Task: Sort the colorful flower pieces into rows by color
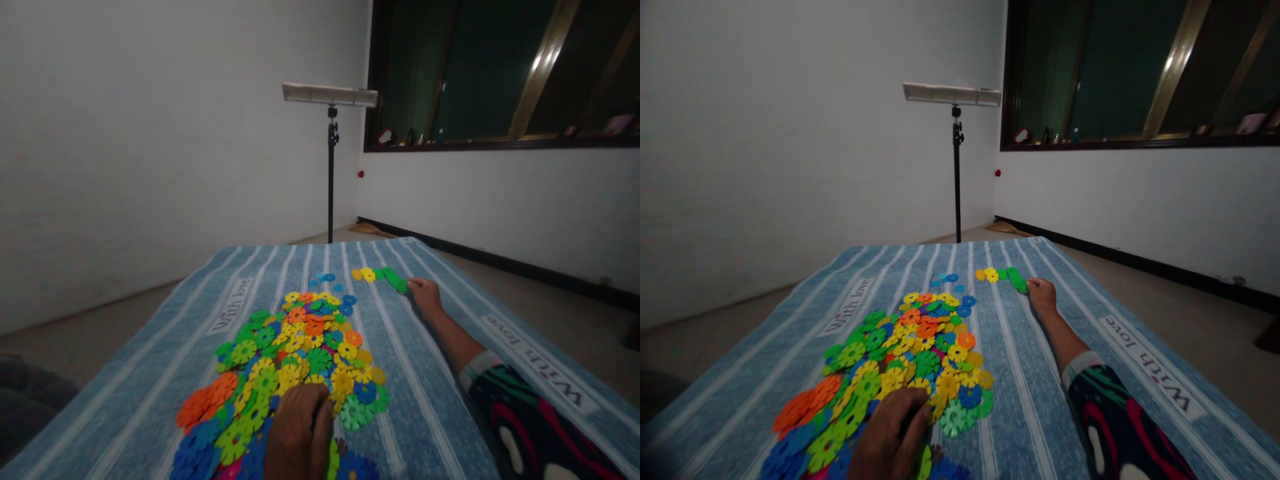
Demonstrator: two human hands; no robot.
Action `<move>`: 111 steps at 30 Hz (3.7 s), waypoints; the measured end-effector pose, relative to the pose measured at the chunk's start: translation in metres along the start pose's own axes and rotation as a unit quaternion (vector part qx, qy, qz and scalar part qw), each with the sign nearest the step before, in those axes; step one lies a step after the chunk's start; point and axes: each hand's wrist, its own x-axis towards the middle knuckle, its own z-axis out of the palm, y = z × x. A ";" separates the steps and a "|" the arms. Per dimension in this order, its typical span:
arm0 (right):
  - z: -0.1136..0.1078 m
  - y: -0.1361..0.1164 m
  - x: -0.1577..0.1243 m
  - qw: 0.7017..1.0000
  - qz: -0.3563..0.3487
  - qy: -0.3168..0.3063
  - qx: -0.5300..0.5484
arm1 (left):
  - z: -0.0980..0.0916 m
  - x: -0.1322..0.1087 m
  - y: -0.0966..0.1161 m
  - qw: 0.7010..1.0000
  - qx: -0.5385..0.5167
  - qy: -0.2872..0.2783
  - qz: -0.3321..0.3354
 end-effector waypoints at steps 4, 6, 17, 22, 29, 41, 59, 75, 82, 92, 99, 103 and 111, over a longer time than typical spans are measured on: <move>0.012 0.010 0.015 0.998 0.012 -0.020 -0.064 | 0.000 -0.001 -0.001 1.000 0.009 -0.014 0.010; 0.013 0.013 0.017 0.995 0.014 -0.027 -0.095 | 0.000 -0.001 -0.002 1.000 0.012 -0.015 0.018; 0.009 0.014 0.005 0.982 -0.004 -0.023 -0.185 | 0.002 -0.001 0.000 1.000 0.014 -0.016 0.011; -0.004 0.010 -0.019 0.984 -0.031 -0.009 -0.174 | 0.001 0.003 0.009 1.000 0.012 -0.004 0.003; -0.012 -0.022 -0.086 0.981 -0.154 -0.035 -0.112 | 0.001 0.006 0.013 1.000 0.001 -0.019 -0.024; -0.024 -0.098 -0.213 0.858 -0.449 -0.245 -0.052 | 0.001 0.008 0.017 0.998 -0.006 -0.036 -0.058; -0.027 -0.102 -0.221 0.832 -0.489 -0.240 -0.110 | -0.001 0.010 0.019 0.997 -0.006 -0.047 -0.063; -0.022 -0.093 -0.220 0.848 -0.471 -0.237 -0.054 | -0.002 0.011 0.020 0.996 0.000 -0.053 -0.065; -0.022 -0.094 -0.219 0.875 -0.412 -0.255 0.001 | -0.002 0.011 0.021 0.995 0.003 -0.065 -0.072; -0.039 -0.098 -0.203 0.935 -0.226 -0.258 0.091 | -0.001 0.010 0.019 0.996 -0.001 -0.052 -0.067; -0.058 -0.093 -0.183 0.949 -0.135 -0.277 0.072 | -0.001 0.011 0.020 0.996 0.000 -0.052 -0.070; -0.058 -0.099 -0.189 0.942 -0.148 -0.295 0.057 | 0.000 0.011 0.019 0.996 -0.004 -0.057 -0.073; -0.051 -0.096 -0.191 0.963 -0.102 -0.246 0.039 | 0.002 0.010 0.017 0.995 -0.003 -0.062 -0.078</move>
